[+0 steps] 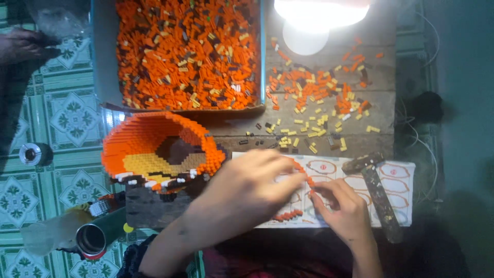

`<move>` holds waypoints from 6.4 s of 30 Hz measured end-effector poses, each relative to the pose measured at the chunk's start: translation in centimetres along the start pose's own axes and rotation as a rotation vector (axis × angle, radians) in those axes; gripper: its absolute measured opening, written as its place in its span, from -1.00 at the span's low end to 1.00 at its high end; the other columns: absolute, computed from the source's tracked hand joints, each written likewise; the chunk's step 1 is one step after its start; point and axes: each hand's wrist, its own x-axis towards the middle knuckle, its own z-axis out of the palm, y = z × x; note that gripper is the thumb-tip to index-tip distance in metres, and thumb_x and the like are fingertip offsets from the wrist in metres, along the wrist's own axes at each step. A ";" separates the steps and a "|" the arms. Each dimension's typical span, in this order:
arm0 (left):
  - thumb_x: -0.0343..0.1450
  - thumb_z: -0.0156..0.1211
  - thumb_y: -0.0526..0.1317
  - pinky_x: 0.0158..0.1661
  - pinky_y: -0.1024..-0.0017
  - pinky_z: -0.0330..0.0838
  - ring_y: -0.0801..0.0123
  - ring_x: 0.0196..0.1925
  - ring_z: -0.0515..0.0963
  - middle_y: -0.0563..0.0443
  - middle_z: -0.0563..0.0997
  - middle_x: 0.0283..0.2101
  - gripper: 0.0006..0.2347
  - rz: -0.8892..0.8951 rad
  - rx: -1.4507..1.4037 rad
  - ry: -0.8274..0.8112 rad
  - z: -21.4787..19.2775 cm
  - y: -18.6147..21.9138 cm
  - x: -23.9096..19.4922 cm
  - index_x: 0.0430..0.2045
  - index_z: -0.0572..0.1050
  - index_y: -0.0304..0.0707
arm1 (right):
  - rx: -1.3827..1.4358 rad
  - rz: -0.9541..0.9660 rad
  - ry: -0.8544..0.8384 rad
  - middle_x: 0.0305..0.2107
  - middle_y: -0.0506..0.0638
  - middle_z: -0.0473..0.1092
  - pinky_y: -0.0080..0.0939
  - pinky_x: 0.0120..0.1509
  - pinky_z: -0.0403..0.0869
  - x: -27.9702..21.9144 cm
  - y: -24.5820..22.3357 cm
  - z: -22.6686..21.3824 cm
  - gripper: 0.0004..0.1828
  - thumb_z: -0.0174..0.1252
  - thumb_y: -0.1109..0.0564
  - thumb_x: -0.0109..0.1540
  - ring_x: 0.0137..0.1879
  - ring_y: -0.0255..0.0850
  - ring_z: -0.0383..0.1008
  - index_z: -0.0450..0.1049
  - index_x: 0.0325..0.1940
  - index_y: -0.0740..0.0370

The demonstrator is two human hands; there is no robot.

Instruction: Assembling a 3D model using small interlocking plastic blocks and a small hammer

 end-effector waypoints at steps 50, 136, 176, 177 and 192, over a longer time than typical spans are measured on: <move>0.66 -0.19 0.01 0.07 0.01 0.90 -0.08 0.28 0.77 -0.30 0.29 0.65 -0.57 -1.196 -1.057 -0.145 -4.5 -23.4 1.7 0.04 0.61 -0.31 | 0.085 0.035 0.174 -0.39 -0.02 0.60 -0.37 -0.32 0.41 0.5 0.0 0.8 -0.95 0.34 0.28 0.31 -0.48 -0.32 0.41 0.70 -0.16 0.27; 0.52 0.52 -0.18 0.17 -0.12 0.48 0.04 0.09 0.57 0.01 0.64 -0.02 -0.90 -0.325 0.382 -0.278 -3.6 -25.6 -3.5 -0.20 0.80 -0.15 | 0.069 0.020 0.150 -0.39 -0.04 0.58 -0.36 -0.34 0.39 0.2 0.2 0.5 -0.94 0.31 0.30 0.37 -0.47 -0.33 0.40 0.69 -0.12 0.25; 0.68 0.13 -0.33 -0.12 0.29 0.69 0.12 -0.18 0.79 -0.16 0.75 -0.12 -0.88 -0.477 -0.695 0.053 15.4 10.8 -12.0 -0.01 0.56 -0.45 | 0.103 -0.283 0.291 -0.45 0.09 0.60 -0.16 -0.26 0.48 -3.1 -1.7 -0.4 -0.80 0.20 0.23 0.43 -0.42 -0.12 0.56 0.69 -0.18 0.36; 0.68 0.13 -0.33 -0.12 0.29 0.69 0.12 -0.18 0.79 -0.16 0.75 -0.12 -0.88 -0.475 -0.698 0.053 15.2 10.7 -12.2 -0.01 0.56 -0.45 | 0.100 -0.281 0.292 -0.45 0.09 0.60 -0.16 -0.26 0.48 -3.7 -2.0 -0.4 -0.80 0.20 0.23 0.43 -0.42 -0.12 0.56 0.69 -0.18 0.36; 0.69 0.17 -0.37 -0.16 0.23 0.65 0.05 -0.22 0.74 -0.26 0.74 -0.07 -0.84 -0.342 -0.673 0.025 13.4 11.0 -11.4 0.10 0.54 -0.53 | 0.472 -0.282 0.073 -0.42 0.00 0.57 -0.37 -0.27 0.59 -7.1 -3.6 -0.1 -0.86 0.31 0.11 0.32 -0.42 -0.28 0.61 0.70 -0.22 0.20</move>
